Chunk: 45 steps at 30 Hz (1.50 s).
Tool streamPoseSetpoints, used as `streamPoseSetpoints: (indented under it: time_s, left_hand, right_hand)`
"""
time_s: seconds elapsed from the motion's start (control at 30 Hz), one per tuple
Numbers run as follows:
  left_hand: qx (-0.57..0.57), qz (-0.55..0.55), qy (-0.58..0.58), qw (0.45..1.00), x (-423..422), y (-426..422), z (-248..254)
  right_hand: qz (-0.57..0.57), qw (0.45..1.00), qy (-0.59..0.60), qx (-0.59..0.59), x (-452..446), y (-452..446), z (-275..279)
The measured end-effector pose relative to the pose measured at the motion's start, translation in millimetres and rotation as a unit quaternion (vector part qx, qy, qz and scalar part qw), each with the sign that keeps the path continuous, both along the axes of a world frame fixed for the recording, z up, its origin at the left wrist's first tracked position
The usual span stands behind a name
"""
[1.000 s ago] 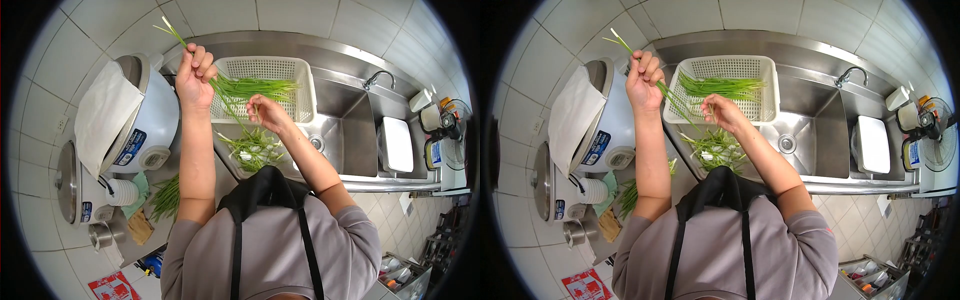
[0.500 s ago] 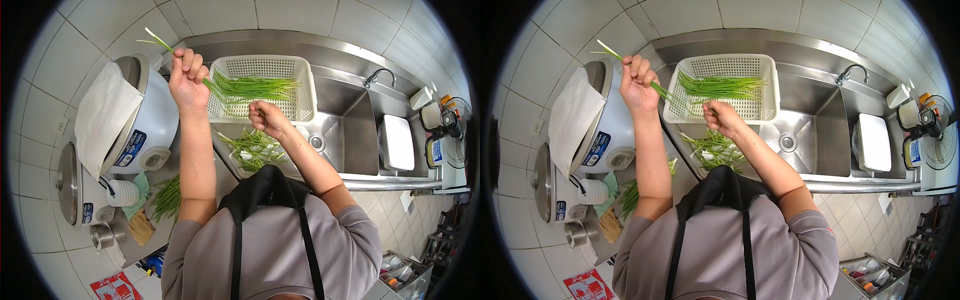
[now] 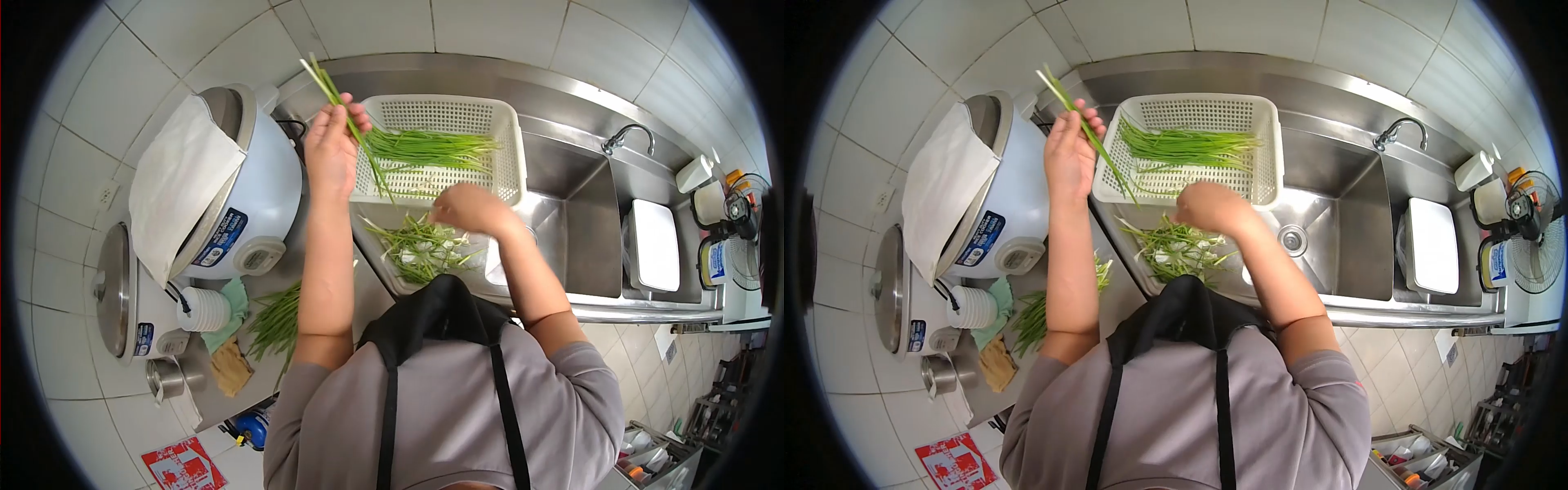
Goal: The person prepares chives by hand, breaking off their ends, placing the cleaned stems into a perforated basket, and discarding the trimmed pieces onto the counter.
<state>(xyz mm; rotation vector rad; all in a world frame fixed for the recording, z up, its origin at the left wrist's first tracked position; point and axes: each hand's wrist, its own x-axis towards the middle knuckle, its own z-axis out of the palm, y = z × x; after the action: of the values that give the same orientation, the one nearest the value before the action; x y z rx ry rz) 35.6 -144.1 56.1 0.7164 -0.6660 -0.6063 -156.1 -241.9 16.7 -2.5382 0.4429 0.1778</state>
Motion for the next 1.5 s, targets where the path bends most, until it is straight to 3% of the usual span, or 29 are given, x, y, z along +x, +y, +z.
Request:
streamPoseSetpoints:
  time_s: [0.13,0.23,0.33,0.53,0.67,0.77,0.9,1.07,1.2,1.27,1.4,1.5]
  left_hand:
    - [0.068,0.006,-0.029,0.997,-28.9,-7.0,-7.5]
    - [0.084,-0.026,-0.032,0.996,-46.1,-13.2,-12.3]
    - [0.095,-0.039,-0.051,0.993,-57.7,-15.0,-12.7]
    - [0.124,-0.11,-0.012,0.986,-56.7,-6.2,-20.3]
    - [0.133,-0.146,0.011,0.98,-52.4,2.7,-25.8]
    - [0.162,-0.168,0.009,0.972,-48.1,16.0,-29.2]
    - [0.265,-0.136,-0.079,0.952,-46.9,44.7,-28.7]
    - [0.407,-0.012,-0.218,0.887,-15.6,128.8,-43.4]
    - [0.544,0.091,-0.361,0.752,22.3,212.9,-80.4]
    - [0.626,0.08,-0.394,0.668,23.5,242.9,-95.2]
    - [0.615,0.121,-0.442,0.641,3.8,267.4,-126.5]
    - [0.62,0.172,-0.492,0.586,-21.8,251.2,-127.7]
  right_hand:
    - [-0.097,0.959,-0.267,0.014,8.9,-24.7,49.2]
    - [-0.125,0.883,-0.449,0.061,26.5,-22.8,71.9]
    - [-0.119,0.859,-0.443,0.228,46.7,-27.9,66.5]
    - [-0.149,0.806,-0.429,0.379,55.2,-39.6,61.4]
    - [-0.072,0.786,-0.417,0.451,53.3,-35.2,59.8]
    - [-0.034,0.8,-0.404,0.442,52.6,-35.9,57.6]
    - [-0.06,0.726,-0.453,0.514,52.4,-42.6,52.6]
    - [-0.108,0.673,-0.489,0.544,38.1,-81.1,36.7]
    - [-0.138,0.662,-0.474,0.564,30.0,-106.8,6.1]
    - [-0.143,0.673,-0.451,0.568,34.8,-122.9,-17.9]
    - [-0.204,0.728,-0.36,0.546,52.6,-133.6,-58.9]
    - [-0.185,0.812,-0.285,0.474,67.1,-147.6,-79.0]
